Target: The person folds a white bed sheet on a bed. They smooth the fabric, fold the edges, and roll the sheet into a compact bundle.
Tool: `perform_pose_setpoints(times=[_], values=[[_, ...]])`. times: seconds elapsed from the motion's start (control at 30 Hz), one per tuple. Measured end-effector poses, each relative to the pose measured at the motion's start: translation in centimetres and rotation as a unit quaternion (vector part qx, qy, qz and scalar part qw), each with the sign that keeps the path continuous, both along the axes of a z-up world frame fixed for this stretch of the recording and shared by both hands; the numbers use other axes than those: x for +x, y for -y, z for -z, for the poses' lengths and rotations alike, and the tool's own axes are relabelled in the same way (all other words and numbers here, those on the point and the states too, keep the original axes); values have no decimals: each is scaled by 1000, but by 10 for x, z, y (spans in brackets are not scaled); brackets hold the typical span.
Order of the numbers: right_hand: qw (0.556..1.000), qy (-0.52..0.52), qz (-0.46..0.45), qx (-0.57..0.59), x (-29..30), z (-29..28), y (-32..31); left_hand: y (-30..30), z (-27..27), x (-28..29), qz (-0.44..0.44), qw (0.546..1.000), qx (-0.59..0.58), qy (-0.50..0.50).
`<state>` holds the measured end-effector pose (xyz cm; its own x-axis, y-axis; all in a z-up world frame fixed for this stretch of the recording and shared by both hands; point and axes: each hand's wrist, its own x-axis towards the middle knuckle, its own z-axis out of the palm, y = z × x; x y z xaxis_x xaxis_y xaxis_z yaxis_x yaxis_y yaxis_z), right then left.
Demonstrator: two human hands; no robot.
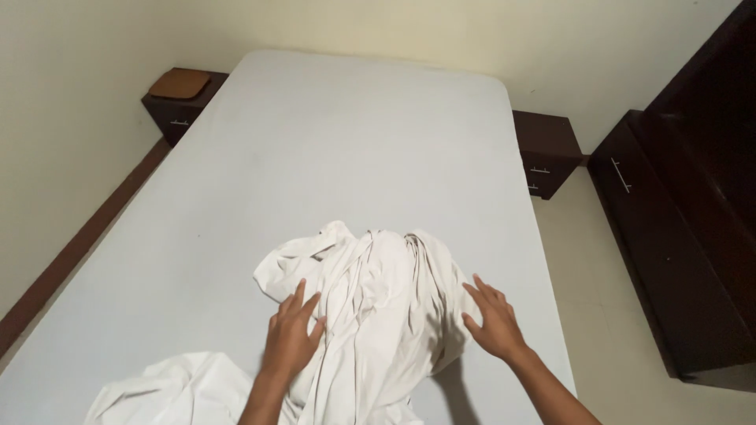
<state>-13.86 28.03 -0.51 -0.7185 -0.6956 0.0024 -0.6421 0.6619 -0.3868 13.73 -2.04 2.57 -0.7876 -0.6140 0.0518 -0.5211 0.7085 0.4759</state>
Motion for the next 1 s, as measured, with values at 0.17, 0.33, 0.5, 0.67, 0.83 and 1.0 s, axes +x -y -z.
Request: perform_pose_setpoints(times=[0.17, 0.33, 0.5, 0.67, 0.83, 1.0], values=[[1000, 1, 29, 1, 22, -10, -38, 0, -4, 41, -2, 1000, -14, -8], [997, 25, 78, 10, 66, -22, -77, -17, -10, 82, 8, 1000, -20, -22], [997, 3, 80, -16, 106, -8, -110, -39, -16, 126, 8, 1000, -12, -21], [997, 2, 72, -12, 149, -11, -125, -46, -16, 173, 6, 1000, -30, -5], [998, -5, 70, -5, 182, -20, -115, -39, -26, 220, 4, 999, -41, 15], [998, -1, 70, -1, 224, -37, -87, -22, -32, 274, -6, 999, -54, 2]])
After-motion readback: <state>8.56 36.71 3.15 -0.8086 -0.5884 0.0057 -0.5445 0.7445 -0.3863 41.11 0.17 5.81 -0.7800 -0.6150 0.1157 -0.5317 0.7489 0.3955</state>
